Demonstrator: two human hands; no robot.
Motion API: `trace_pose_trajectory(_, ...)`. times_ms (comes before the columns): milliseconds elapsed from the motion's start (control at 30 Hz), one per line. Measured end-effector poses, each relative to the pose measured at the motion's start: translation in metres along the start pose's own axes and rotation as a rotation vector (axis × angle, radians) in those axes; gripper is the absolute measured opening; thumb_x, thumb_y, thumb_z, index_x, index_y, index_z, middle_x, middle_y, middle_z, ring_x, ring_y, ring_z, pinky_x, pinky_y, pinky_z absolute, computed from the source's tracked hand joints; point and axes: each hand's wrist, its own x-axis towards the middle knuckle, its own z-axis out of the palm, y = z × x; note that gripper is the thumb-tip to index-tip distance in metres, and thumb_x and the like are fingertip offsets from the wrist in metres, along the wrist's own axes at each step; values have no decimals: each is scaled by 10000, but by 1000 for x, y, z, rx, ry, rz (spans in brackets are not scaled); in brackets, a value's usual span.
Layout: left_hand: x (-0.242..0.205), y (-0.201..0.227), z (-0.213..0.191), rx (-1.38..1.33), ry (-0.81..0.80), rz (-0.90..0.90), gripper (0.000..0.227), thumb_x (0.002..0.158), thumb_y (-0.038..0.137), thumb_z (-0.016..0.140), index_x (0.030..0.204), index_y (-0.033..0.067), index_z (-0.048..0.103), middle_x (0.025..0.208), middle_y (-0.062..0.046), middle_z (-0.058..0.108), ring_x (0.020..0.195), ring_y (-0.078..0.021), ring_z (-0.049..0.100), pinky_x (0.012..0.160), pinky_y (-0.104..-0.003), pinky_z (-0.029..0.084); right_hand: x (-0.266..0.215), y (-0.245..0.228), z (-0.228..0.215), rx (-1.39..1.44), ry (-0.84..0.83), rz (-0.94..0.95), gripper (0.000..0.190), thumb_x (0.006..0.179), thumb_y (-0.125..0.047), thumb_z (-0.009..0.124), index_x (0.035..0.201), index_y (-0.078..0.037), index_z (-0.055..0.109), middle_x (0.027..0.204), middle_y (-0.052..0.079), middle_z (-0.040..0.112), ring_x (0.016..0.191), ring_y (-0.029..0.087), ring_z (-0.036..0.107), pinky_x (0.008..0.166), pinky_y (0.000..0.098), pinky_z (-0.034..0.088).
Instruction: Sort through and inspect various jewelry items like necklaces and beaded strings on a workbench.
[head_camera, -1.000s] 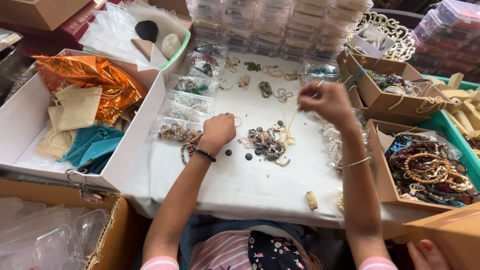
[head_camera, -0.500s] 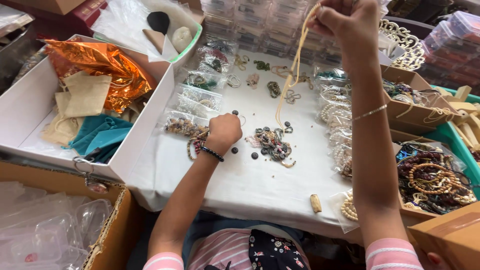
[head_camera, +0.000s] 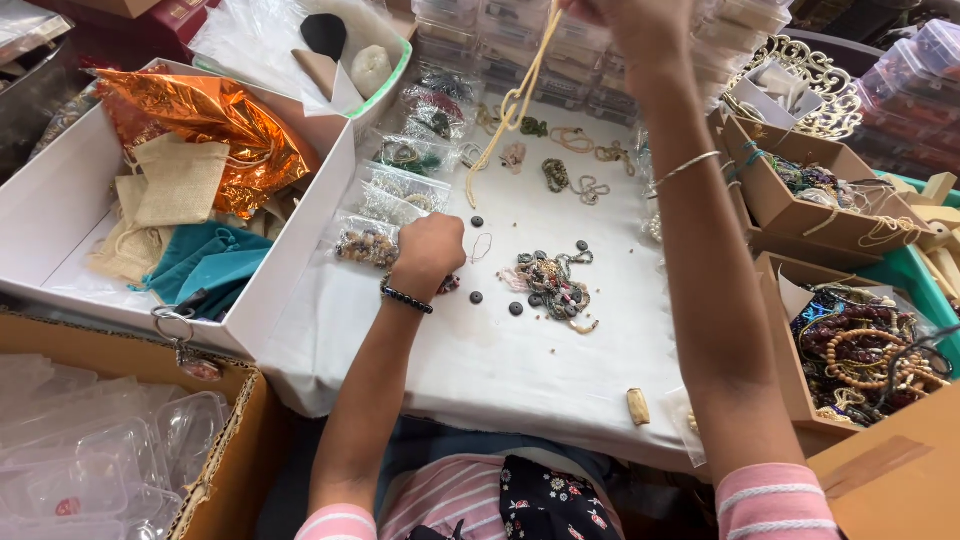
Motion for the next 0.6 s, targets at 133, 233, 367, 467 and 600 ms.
trace_pose_trajectory(133,-4,0,-4,-25,84,19,255,859,180,720,1103,108,736,1058,-143,734,1019,-337,714,831,-452,578,-20,9,28,-63,-119,-27,74,929,-13,745,951,58,757,879,119,769,759,178,807,741,297,670)
trace_pose_trajectory(233,0,-1,4,-60,173,82,313,885,223,721,1183,131,687,992,-135,734,960,-343,716,779,-465,572,-41,18,44,-203,-119,54,66,902,1,708,947,32,745,849,87,777,735,133,806,702,253,652)
trace_pose_trajectory(367,-1,5,8,-64,196,149,464,903,82,613,1339,237,638,942,-125,742,889,-331,733,734,-457,578,-55,53,53,-193,-125,183,61,878,34,705,922,35,747,833,94,777,722,126,787,681,245,662)
trace_pose_trajectory(467,-2,8,8,-19,151,149,513,910,55,578,1363,287,638,956,-111,744,892,-321,734,728,-447,583,-65,73,60,-190,-126,235,71,858,44,701,909,41,750,832,97,776,721,124,781,679,239,682)
trace_pose_trajectory(600,0,8,9,7,105,120,438,920,99,588,1289,307,697,1011,-95,749,947,-307,730,770,-430,588,-75,100,66,-325,-154,325,100,811,0,727,904,8,762,809,77,782,693,108,789,675,239,633)
